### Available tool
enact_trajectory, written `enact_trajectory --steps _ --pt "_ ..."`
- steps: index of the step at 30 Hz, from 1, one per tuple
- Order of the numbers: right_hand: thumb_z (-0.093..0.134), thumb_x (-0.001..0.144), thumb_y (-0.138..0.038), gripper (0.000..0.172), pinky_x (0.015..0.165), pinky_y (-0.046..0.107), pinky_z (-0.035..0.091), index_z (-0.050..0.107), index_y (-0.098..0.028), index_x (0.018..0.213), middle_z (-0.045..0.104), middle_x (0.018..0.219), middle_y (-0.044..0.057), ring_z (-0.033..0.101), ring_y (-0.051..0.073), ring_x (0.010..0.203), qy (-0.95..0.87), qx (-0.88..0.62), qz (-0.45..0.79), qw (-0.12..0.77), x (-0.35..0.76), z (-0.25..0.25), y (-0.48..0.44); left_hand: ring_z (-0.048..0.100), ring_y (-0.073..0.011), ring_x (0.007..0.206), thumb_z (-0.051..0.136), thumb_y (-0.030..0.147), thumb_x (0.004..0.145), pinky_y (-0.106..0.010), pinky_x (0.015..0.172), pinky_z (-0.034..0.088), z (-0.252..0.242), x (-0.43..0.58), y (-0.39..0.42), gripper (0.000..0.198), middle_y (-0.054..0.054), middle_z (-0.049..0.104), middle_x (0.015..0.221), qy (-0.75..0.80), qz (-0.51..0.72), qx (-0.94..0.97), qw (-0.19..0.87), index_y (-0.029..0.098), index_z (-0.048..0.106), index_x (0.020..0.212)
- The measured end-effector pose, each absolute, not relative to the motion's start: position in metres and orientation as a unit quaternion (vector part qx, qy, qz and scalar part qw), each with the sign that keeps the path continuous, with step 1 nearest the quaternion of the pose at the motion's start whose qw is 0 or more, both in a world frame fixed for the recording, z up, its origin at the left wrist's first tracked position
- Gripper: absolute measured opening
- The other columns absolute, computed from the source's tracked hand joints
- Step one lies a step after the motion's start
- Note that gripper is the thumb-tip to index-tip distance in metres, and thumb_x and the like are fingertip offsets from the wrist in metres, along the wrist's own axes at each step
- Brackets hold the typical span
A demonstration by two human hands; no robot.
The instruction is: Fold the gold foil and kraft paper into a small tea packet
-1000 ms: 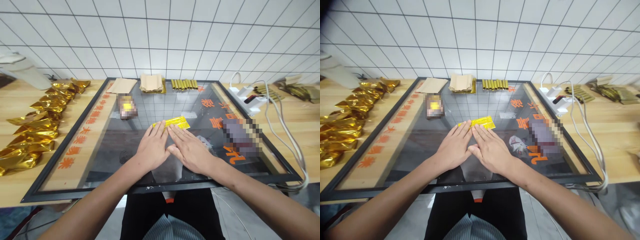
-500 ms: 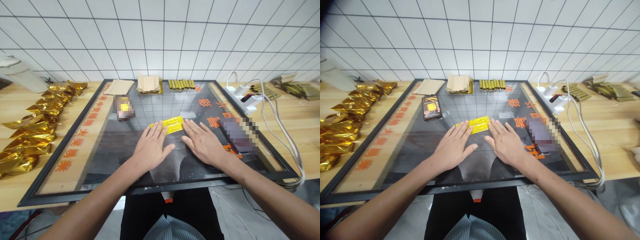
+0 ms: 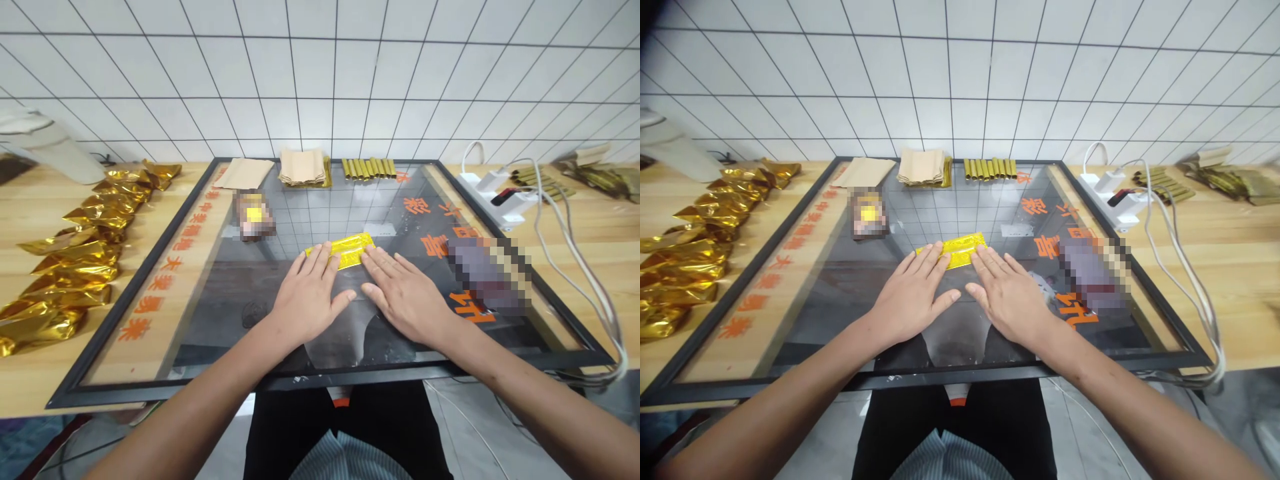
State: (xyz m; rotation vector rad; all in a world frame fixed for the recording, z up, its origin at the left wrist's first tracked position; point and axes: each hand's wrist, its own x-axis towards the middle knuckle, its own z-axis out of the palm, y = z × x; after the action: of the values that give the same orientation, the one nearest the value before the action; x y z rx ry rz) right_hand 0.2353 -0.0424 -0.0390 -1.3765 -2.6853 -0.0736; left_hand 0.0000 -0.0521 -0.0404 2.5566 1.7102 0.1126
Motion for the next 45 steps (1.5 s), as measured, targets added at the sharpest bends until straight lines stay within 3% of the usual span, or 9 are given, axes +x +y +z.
enact_trajectory --steps 5,8,14,20,24,27,30,35,45 --pt "0.023 0.118 -0.052 0.072 0.131 0.060 0.035 0.045 -0.004 0.167 0.040 0.174 0.023 0.042 0.036 0.161 -0.869 -0.487 -0.058 0.065 0.247 -0.040 -0.035 0.023 -0.0329 0.171 0.034 0.069 0.111 -0.054 0.139 0.021 -0.043 0.001 -0.052 0.083 -0.016 0.025 0.182 0.555 0.053 0.829 0.037 0.011 0.042 0.170" --pt "0.024 0.117 -0.057 0.076 0.133 0.058 0.033 0.041 -0.005 0.169 0.036 0.176 0.023 0.035 0.035 0.165 -0.874 -0.475 -0.052 0.091 0.227 -0.037 -0.032 0.024 -0.0331 0.170 0.035 0.068 0.110 -0.055 0.138 0.022 -0.047 0.000 -0.052 0.080 -0.015 0.029 0.182 0.550 0.076 0.831 0.034 0.014 0.043 0.169" --pt "0.024 0.115 -0.065 0.082 0.137 0.052 0.027 0.034 -0.009 0.173 0.029 0.180 0.017 0.025 0.029 0.169 -0.903 -0.412 0.061 0.104 0.186 -0.035 -0.021 0.027 -0.0320 0.169 0.042 0.046 0.109 -0.055 0.138 0.023 -0.048 -0.003 -0.050 0.076 -0.017 0.027 0.182 0.541 0.067 0.837 0.039 0.008 0.029 0.174" --pt "0.020 0.117 -0.058 0.077 0.137 0.052 0.026 0.041 -0.006 0.170 0.035 0.178 0.019 0.028 0.029 0.168 -0.896 -0.435 0.049 0.079 0.209 -0.039 -0.005 0.029 -0.0354 0.168 0.039 0.066 0.110 -0.058 0.137 0.024 -0.048 -0.004 -0.051 0.080 -0.018 0.032 0.180 0.538 0.085 0.838 0.031 0.012 0.042 0.169" --pt "0.020 0.117 -0.056 0.073 0.134 0.055 0.032 0.041 -0.011 0.171 0.037 0.177 0.018 0.035 0.030 0.165 -0.887 -0.456 0.003 0.078 0.230 -0.044 0.004 0.029 -0.0343 0.168 0.037 0.067 0.111 -0.056 0.137 0.025 -0.047 -0.003 -0.052 0.079 -0.017 0.032 0.180 0.544 0.077 0.835 0.026 0.012 0.045 0.167" --pt "0.018 0.117 -0.054 0.074 0.132 0.059 0.034 0.042 -0.006 0.169 0.039 0.174 0.023 0.039 0.034 0.163 -0.878 -0.473 -0.025 0.074 0.238 -0.045 0.010 0.027 -0.0342 0.169 0.036 0.068 0.111 -0.056 0.138 0.024 -0.045 -0.001 -0.052 0.081 -0.018 0.028 0.181 0.552 0.057 0.831 0.029 0.010 0.044 0.168" --pt "0.021 0.117 -0.054 0.076 0.132 0.061 0.033 0.041 -0.002 0.168 0.038 0.174 0.026 0.035 0.037 0.165 -0.869 -0.485 -0.039 0.095 0.235 -0.040 0.011 0.024 -0.0334 0.170 0.037 0.068 0.111 -0.054 0.139 0.020 -0.043 0.000 -0.053 0.082 -0.017 0.028 0.182 0.556 0.050 0.829 0.034 0.011 0.044 0.169" --pt "0.024 0.115 -0.062 0.082 0.136 0.054 0.028 0.033 -0.004 0.173 0.026 0.180 0.021 0.023 0.031 0.169 -0.906 -0.405 0.023 0.120 0.208 -0.033 0.001 0.022 -0.0314 0.171 0.037 0.066 0.111 -0.053 0.140 0.017 -0.046 -0.001 -0.053 0.082 -0.016 0.029 0.182 0.553 0.058 0.831 0.031 0.012 0.037 0.172" --pt "0.023 0.116 -0.059 0.080 0.138 0.054 0.023 0.039 -0.002 0.170 0.029 0.179 0.022 0.024 0.031 0.169 -0.912 -0.400 0.042 0.086 0.200 -0.047 0.003 0.024 -0.0325 0.170 0.038 0.068 0.111 -0.055 0.139 0.021 -0.044 -0.002 -0.053 0.085 -0.018 0.025 0.182 0.544 0.065 0.835 0.042 0.009 0.033 0.173"
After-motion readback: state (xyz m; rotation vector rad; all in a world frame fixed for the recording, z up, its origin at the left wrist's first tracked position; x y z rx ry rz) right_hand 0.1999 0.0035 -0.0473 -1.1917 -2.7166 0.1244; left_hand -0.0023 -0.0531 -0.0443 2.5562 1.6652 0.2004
